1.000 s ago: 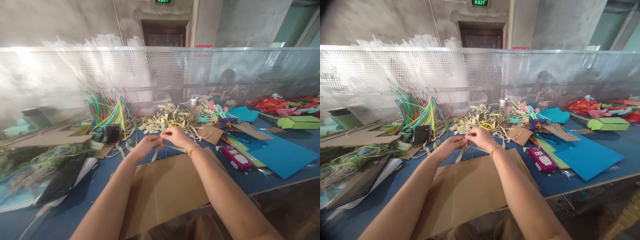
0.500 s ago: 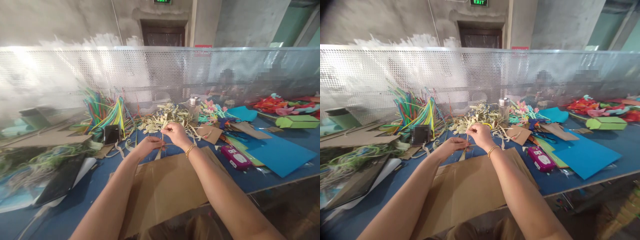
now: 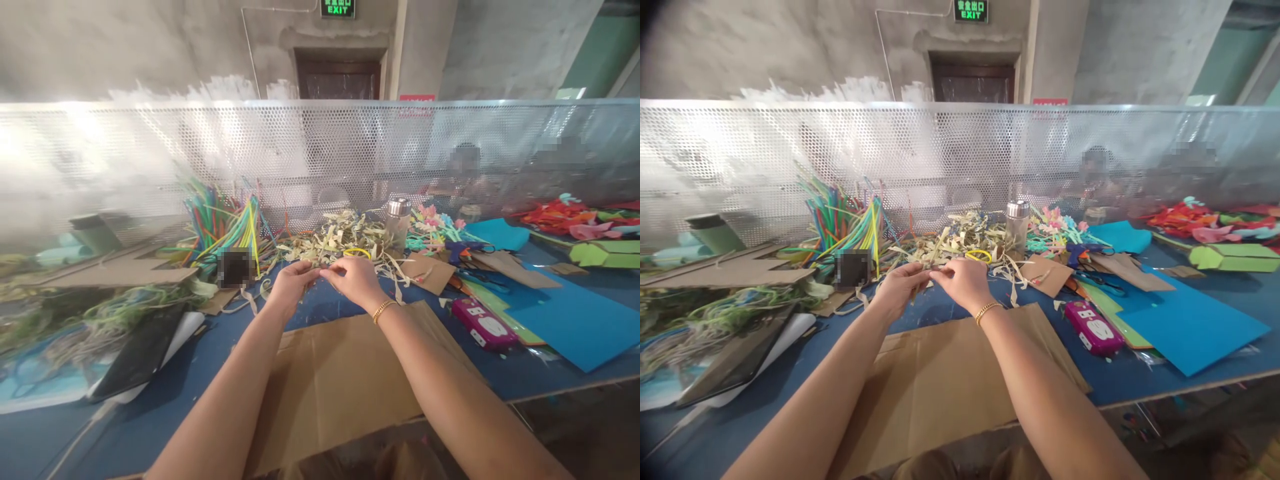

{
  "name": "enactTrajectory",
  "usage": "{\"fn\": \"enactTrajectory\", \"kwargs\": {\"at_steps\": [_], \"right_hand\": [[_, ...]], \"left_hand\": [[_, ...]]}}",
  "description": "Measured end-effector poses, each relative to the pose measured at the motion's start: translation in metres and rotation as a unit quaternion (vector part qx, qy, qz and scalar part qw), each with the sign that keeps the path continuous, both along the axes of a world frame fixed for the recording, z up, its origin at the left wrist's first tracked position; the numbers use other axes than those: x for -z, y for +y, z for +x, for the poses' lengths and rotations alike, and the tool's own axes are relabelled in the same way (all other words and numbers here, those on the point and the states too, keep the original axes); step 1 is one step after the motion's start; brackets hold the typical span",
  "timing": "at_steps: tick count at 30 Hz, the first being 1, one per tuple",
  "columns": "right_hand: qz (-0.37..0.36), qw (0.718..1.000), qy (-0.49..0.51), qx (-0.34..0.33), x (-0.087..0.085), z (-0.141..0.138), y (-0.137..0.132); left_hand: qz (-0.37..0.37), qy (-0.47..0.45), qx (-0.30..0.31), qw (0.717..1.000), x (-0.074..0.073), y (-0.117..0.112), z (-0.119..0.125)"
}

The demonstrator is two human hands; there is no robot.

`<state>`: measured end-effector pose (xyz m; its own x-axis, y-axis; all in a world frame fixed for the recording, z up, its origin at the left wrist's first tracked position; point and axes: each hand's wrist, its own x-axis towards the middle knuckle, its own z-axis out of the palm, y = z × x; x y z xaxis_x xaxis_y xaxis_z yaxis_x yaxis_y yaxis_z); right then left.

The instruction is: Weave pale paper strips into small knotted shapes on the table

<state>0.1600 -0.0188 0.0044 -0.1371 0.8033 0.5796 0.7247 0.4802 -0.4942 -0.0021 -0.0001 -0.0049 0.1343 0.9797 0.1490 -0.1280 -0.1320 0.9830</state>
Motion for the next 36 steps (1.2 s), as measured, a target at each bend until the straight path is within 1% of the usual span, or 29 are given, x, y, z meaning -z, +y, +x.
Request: {"fn": "enactTrajectory", "kwargs": {"at_steps": [4, 8, 14, 21, 23, 26, 28, 31, 34, 36], "right_hand": [[-0.037, 0.999, -0.036, -0.006, 0.004, -0.006, 0.000], [-0.054, 0.998, -0.040, -0.009, 0.001, -0.006, -0.003], [-0.083, 0.994, -0.050, -0.042, -0.002, -0.004, -0.004], [-0.105, 0.991, -0.044, -0.077, 0.001, -0.001, 0.000], [-0.110, 0.991, -0.013, -0.071, 0.004, 0.000, 0.002], [-0.117, 0.986, 0.090, -0.071, 0.008, 0.002, 0.007], [-0.125, 0.975, 0.169, -0.071, 0.011, 0.002, 0.011], [-0.143, 0.949, 0.269, -0.075, 0.015, 0.000, 0.017], [-0.151, 0.924, 0.337, -0.097, 0.018, -0.004, 0.020], [-0.147, 0.919, 0.352, -0.099, 0.019, -0.007, 0.020]], "left_hand": [[0.010, 0.004, -0.022, 1.000, 0.002, 0.000, 0.003], [0.012, 0.004, -0.044, 0.999, 0.002, 0.001, 0.004], [-0.002, -0.004, -0.062, 0.998, 0.000, 0.002, -0.001], [0.006, 0.001, -0.052, 0.999, 0.001, 0.002, -0.004], [0.008, -0.004, -0.060, 0.998, 0.001, 0.002, -0.005], [0.001, 0.000, -0.053, 0.999, 0.000, 0.002, -0.007], [-0.012, 0.016, -0.021, 1.000, -0.001, 0.002, -0.007], [-0.029, 0.037, 0.025, 0.999, -0.002, -0.001, -0.004], [-0.036, 0.051, 0.031, 0.998, -0.003, -0.003, 0.000], [-0.033, 0.064, 0.029, 0.997, -0.003, -0.003, 0.002]]}}
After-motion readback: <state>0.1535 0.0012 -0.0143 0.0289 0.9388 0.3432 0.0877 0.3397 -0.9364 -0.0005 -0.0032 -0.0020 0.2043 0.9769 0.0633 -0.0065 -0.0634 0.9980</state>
